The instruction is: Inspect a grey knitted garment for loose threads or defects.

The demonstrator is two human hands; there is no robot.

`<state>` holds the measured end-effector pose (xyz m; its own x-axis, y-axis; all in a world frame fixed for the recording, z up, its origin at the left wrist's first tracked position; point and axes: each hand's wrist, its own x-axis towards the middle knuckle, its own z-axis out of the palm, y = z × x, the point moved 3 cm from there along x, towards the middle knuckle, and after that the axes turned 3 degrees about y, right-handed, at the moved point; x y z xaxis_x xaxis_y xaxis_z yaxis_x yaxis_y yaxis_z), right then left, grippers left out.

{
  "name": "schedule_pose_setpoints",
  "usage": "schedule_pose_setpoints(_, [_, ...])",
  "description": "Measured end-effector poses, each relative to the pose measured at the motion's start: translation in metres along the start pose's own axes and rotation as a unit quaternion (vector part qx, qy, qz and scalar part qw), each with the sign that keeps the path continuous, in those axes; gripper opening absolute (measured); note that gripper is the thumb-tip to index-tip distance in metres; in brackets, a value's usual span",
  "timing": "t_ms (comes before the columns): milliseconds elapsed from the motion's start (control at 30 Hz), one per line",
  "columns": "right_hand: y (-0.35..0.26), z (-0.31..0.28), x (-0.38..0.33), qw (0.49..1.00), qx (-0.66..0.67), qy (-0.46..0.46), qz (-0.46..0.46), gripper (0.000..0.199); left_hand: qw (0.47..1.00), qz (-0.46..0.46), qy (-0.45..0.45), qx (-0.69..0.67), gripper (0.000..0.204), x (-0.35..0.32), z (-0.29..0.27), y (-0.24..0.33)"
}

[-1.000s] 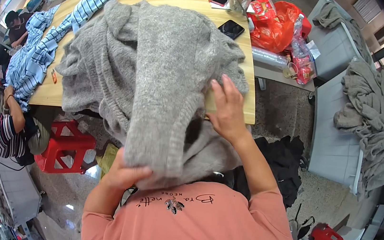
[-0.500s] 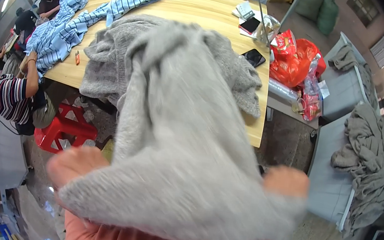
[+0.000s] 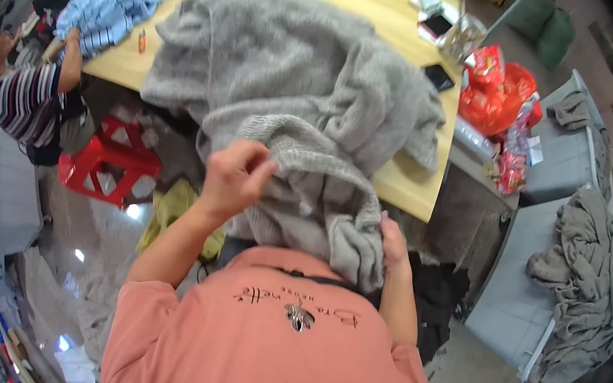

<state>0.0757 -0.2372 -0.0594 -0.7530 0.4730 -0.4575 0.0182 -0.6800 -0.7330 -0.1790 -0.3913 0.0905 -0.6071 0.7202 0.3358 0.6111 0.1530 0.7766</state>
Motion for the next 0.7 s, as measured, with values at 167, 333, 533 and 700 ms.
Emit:
schedule_pose_setpoints(167, [-0.015,0.007,-0.008,0.947,-0.272,-0.016,-0.172,0.082,0.954,0.107,-0.279,0.029,0.029,-0.069,0.048,-0.028])
schedule_pose_setpoints(333, [-0.037,0.038,-0.005,0.773,-0.583,0.141,-0.205,0.069,0.923,0.155,-0.314,0.16,0.042,-0.071,0.096,-0.095])
schedule_pose_setpoints(533, [-0.026,0.027,-0.02,0.9,-0.371,0.148,-0.175,0.036,0.956,-0.014,-0.29,0.045,0.038,-0.024,0.083,-0.004])
schedule_pose_setpoints(700, [-0.077,0.024,-0.054,0.955,0.033,0.111,-0.275,0.029,0.873,0.069,-0.482,-0.013,0.019,-0.056,0.102,-0.024])
